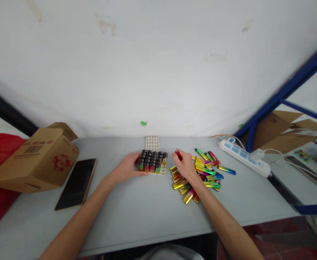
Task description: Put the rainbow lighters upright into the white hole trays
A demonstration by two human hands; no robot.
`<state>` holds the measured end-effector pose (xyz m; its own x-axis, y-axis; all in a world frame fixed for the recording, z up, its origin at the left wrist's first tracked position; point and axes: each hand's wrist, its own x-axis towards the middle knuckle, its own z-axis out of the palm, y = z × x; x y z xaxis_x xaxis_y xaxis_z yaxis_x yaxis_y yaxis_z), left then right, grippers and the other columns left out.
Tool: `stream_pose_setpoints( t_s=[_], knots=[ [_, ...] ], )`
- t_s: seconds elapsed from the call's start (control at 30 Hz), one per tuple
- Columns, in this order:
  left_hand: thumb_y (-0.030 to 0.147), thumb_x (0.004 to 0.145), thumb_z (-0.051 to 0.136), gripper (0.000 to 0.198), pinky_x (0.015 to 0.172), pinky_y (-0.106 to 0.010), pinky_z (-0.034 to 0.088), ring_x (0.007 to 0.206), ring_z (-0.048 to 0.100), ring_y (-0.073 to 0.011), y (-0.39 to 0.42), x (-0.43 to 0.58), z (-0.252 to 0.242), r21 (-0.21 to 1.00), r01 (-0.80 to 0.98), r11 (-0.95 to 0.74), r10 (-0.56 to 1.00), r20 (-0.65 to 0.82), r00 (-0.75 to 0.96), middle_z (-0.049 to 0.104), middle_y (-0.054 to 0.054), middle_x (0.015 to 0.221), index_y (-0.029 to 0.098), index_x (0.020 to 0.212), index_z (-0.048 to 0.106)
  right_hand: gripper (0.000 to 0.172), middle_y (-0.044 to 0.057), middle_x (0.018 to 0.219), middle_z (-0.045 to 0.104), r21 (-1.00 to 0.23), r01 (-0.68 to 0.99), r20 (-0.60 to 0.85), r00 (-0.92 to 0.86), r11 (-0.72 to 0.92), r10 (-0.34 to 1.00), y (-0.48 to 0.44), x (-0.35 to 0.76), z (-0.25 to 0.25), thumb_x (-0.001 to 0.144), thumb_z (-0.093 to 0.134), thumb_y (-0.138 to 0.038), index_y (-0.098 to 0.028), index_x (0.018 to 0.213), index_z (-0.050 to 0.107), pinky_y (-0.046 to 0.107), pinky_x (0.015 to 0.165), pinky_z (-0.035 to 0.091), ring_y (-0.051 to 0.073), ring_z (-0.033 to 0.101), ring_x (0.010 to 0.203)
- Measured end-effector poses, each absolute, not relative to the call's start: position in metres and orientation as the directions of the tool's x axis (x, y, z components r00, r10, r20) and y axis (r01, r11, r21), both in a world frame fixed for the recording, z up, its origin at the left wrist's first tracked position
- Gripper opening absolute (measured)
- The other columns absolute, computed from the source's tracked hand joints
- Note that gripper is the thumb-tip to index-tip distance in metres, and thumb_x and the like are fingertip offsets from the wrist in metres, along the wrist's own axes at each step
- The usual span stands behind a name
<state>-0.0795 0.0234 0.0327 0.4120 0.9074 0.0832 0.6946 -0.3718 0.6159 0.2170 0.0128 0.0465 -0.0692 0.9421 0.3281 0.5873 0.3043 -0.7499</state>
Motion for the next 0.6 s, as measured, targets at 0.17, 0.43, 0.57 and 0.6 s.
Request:
stream_pose_setpoints(
  t_s=[0.17, 0.43, 0.57, 0.6],
  knots=[
    [0.065, 0.071, 0.092, 0.064, 0.1, -0.045, 0.056, 0.111, 0.072, -0.0373, 0.022, -0.08, 0.031, 0.622, 0.686, -0.379, 0.905, 0.093, 0.415, 0.08, -0.012, 0.12, 0.021, 0.116, 0.077, 0.034, 0.001, 0.078, 0.065, -0.709, 0.575, 0.324, -0.251, 0.41, 0.912, 0.004, 0.225, 0.055, 0.113, 0.049, -0.053, -0.026, 0.095, 0.059, 0.033, 0.074, 0.045, 0.022, 0.06, 0.073],
    [0.066, 0.072, 0.09, 0.069, 0.105, -0.046, 0.056, 0.115, 0.072, -0.0387, 0.022, -0.08, 0.033, 0.629, 0.683, -0.371, 0.907, 0.087, 0.413, 0.08, -0.012, 0.127, 0.021, 0.123, 0.076, 0.041, 0.005, 0.091, 0.066, -0.59, 0.551, 0.357, -0.477, 0.59, 0.803, 0.005, 0.234, 0.06, 0.115, 0.052, -0.051, -0.024, 0.088, 0.067, 0.035, 0.083, 0.048, 0.022, 0.063, 0.084],
    [0.065, 0.073, 0.09, 0.07, 0.103, -0.047, 0.058, 0.113, 0.072, -0.0384, 0.022, -0.081, 0.032, 0.626, 0.681, -0.381, 0.905, 0.101, 0.413, 0.08, -0.013, 0.126, 0.018, 0.123, 0.076, 0.043, 0.0, 0.075, 0.065, -0.609, 0.545, 0.311, -0.503, 0.575, 0.806, 0.006, 0.235, 0.057, 0.115, 0.055, -0.052, -0.024, 0.085, 0.067, 0.032, 0.071, 0.041, 0.02, 0.059, 0.069],
    [0.065, 0.073, 0.09, 0.069, 0.103, -0.047, 0.058, 0.112, 0.072, -0.0378, 0.022, -0.081, 0.032, 0.619, 0.685, -0.384, 0.906, 0.11, 0.409, 0.08, -0.013, 0.125, 0.017, 0.122, 0.076, 0.041, 0.0, 0.076, 0.067, -0.609, 0.548, 0.304, -0.507, 0.574, 0.806, 0.006, 0.235, 0.056, 0.115, 0.056, -0.052, -0.024, 0.088, 0.07, 0.032, 0.072, 0.041, 0.02, 0.06, 0.069]
  ],
)
